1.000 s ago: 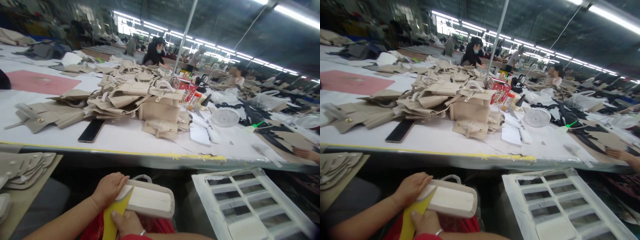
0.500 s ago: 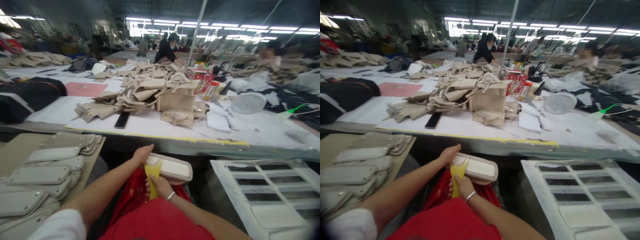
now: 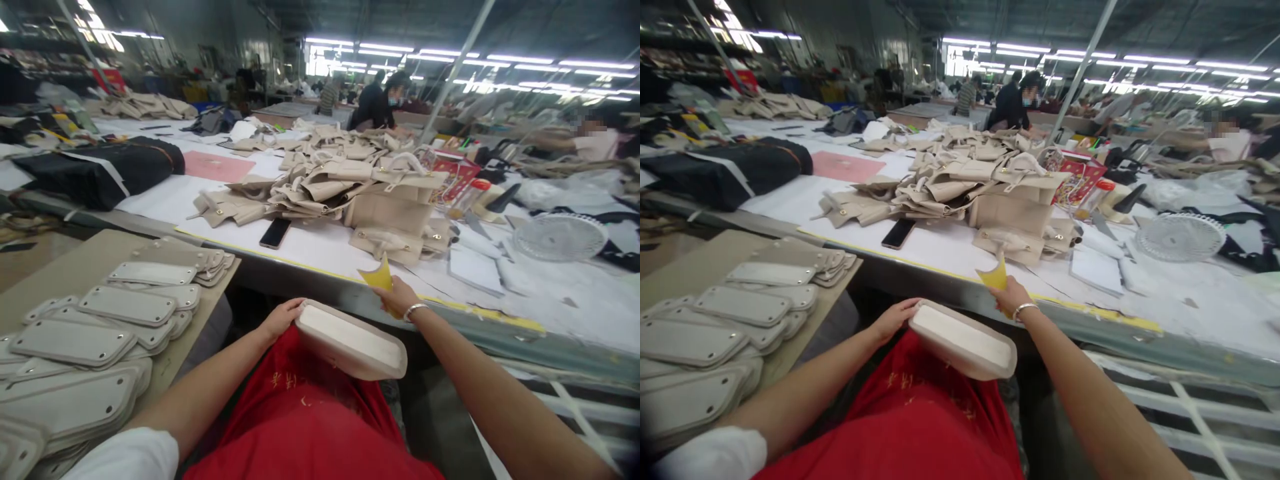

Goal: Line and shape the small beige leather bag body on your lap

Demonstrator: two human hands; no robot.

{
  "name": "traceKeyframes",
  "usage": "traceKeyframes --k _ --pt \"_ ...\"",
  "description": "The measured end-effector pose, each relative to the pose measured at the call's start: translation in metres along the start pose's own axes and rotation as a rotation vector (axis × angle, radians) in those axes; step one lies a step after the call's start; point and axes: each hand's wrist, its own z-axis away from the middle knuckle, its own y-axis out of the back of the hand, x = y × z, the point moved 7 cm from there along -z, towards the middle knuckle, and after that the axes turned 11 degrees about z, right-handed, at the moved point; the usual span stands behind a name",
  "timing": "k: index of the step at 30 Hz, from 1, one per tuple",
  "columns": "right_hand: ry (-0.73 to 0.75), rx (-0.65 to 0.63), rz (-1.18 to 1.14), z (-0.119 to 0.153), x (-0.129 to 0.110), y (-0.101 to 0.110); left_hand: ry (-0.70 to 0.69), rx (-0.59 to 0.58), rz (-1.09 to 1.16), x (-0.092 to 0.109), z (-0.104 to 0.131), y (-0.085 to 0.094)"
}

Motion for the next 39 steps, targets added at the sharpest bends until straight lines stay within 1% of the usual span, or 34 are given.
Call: traceKeyframes --k 3,4,6,7,9,11,13,15,17,19,21,22,24,26,27,29,32,34,35,37,38,39 --pt "0.084 0.072 0.467 -0.041 -0.003 0.0 -0.025 0.007 -0.033 0.008 -0.006 0.002" --pt "0.087 0.093 0.564 -0.05 -0.001 0.0 -0.023 0.006 -0.039 0.01 -0.007 0.002" --pt "0.076 0.14 0.677 -0.059 0.006 0.002 0.002 -0.009 -0.046 0.011 -0.01 0.0" --pt "0.087 0.179 0.708 -0.059 0.009 0.004 0.029 -0.02 -0.038 0.01 -0.011 -0.001" --pt "0.157 0.29 0.73 -0.051 0.012 0.008 0.084 -0.034 -0.005 0.006 -0.016 -0.005" --pt "0.24 0.376 0.67 -0.034 0.017 0.009 0.119 -0.035 0.022 0.002 -0.023 -0.008" --pt "0.271 0.378 0.517 -0.012 0.029 0.005 0.135 -0.039 0.017 0.0 -0.03 -0.011" --pt "0.217 0.299 0.288 0.011 0.046 -0.004 0.162 -0.059 -0.007 -0.001 -0.033 -0.014" --pt "0.135 0.175 0.026 0.038 0.061 -0.018 0.179 -0.077 -0.037 0.0 -0.034 -0.015" --pt "0.064 0.054 -0.21 0.066 0.069 -0.036 0.162 -0.081 -0.077 0.004 -0.032 -0.016" --pt "0.012 -0.006 -0.355 0.09 0.071 -0.052 0.111 -0.077 -0.131 0.009 -0.03 -0.016" --pt "-0.02 0.006 -0.391 0.1 0.072 -0.057 0.08 -0.071 -0.16 0.011 -0.029 -0.017" --pt "-0.087 0.086 -0.421 0.111 0.076 -0.063 0.021 -0.053 -0.213 0.013 -0.027 -0.019" --pt "-0.132 0.174 -0.43 0.114 0.079 -0.066 -0.031 -0.029 -0.257 0.013 -0.025 -0.021" --pt "-0.135 0.197 -0.425 0.114 0.079 -0.067 -0.055 -0.014 -0.278 0.012 -0.023 -0.023" --pt "-0.112 0.222 -0.392 0.112 0.077 -0.065 -0.093 0.013 -0.316 0.009 -0.018 -0.025" --pt "0.025 0.199 -0.28 0.111 0.068 -0.058 -0.111 0.02 -0.351 0.007 -0.01 -0.024" --pt "0.136 0.172 -0.212 0.112 0.062 -0.048 -0.125 -0.049 -0.466 0.012 -0.007 -0.025" --pt "0.214 0.137 -0.162 0.114 0.057 -0.044 -0.164 -0.131 -0.605 0.017 -0.006 -0.028" --pt "0.382 0.031 -0.003 0.119 0.045 -0.039 -0.293 -0.369 -0.926 0.028 -0.002 -0.042" --pt "0.46 -0.035 0.114 0.121 0.039 -0.038 -0.353 -0.488 -1.085 0.032 0.002 -0.05" --pt "0.518 -0.098 0.24 0.123 0.033 -0.039 -0.389 -0.581 -1.217 0.034 0.004 -0.056"
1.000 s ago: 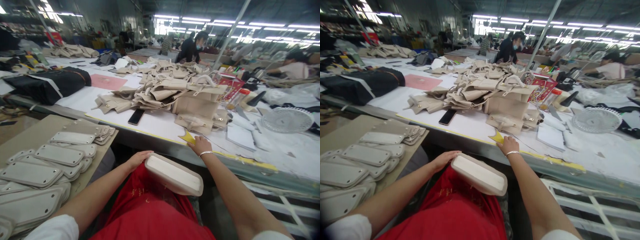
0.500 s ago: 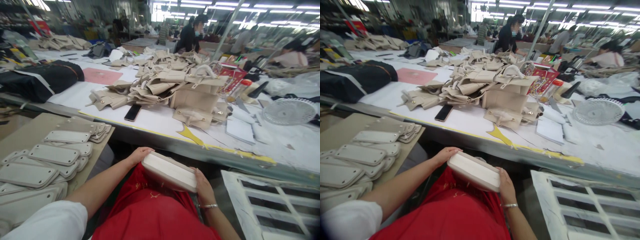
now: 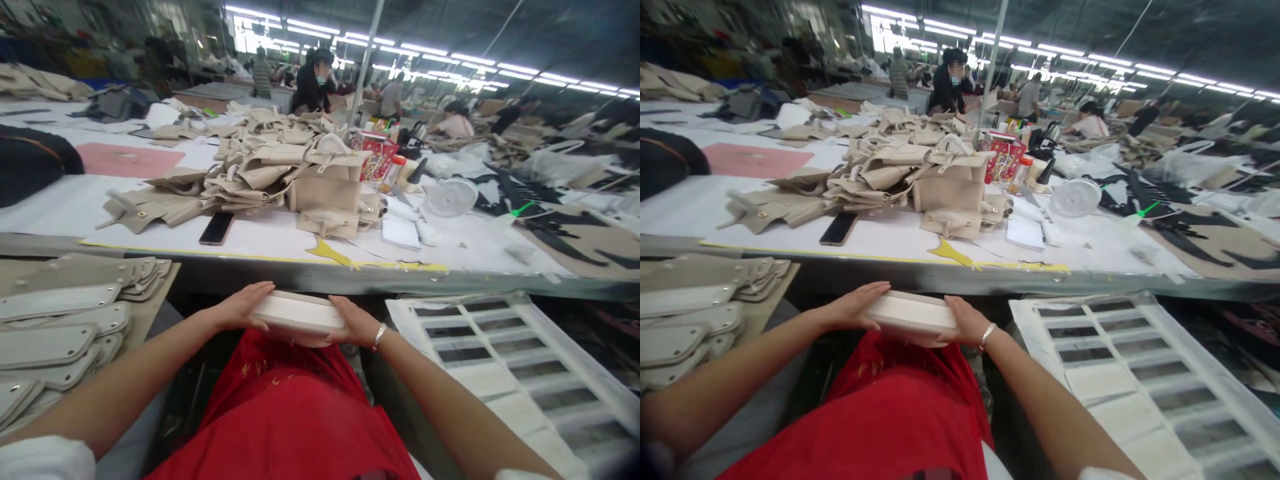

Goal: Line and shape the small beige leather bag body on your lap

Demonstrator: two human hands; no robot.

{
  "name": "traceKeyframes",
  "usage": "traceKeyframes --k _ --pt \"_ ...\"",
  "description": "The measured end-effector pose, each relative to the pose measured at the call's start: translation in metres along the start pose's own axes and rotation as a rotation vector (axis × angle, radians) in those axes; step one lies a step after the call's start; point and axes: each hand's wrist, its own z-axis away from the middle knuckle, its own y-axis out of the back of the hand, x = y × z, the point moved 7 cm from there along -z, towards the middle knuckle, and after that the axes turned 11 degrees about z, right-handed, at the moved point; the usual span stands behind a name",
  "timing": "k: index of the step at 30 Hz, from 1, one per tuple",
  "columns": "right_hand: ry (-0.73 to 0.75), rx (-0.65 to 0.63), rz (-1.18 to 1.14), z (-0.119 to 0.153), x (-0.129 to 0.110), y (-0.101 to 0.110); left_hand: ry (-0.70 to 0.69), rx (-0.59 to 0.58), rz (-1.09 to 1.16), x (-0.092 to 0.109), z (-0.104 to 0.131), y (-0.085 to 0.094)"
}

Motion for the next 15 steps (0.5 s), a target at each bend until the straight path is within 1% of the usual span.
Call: traceKeyframes --k 1,2,4,6,8,10,12,15 --pt "0.03 -0.068 0.101 -0.002 -0.003 0.001 -0.019 -0.07 -0.106 0.005 -0.002 0.0" --pt "0.032 -0.117 0.181 -0.004 -0.005 0.002 -0.008 -0.126 -0.196 0.007 -0.006 0.001" --pt "0.035 -0.186 0.298 -0.011 -0.009 0.003 0.023 -0.197 -0.322 0.01 -0.013 0.002" --pt "0.054 -0.224 0.374 -0.016 -0.014 0.002 0.016 -0.243 -0.385 0.013 -0.019 0.001" --pt "0.073 -0.237 0.421 -0.018 -0.018 0.001 -0.014 -0.256 -0.414 0.016 -0.021 0.001" --pt "0.077 -0.237 0.442 -0.017 -0.02 0.001 -0.032 -0.249 -0.428 0.02 -0.017 0.0" --pt "0.092 -0.243 0.444 -0.014 -0.023 0.002 -0.03 -0.245 -0.423 0.024 -0.008 -0.003" --pt "0.17 -0.239 0.425 -0.007 -0.025 -0.001 0.005 -0.218 -0.391 0.031 0.011 -0.006"
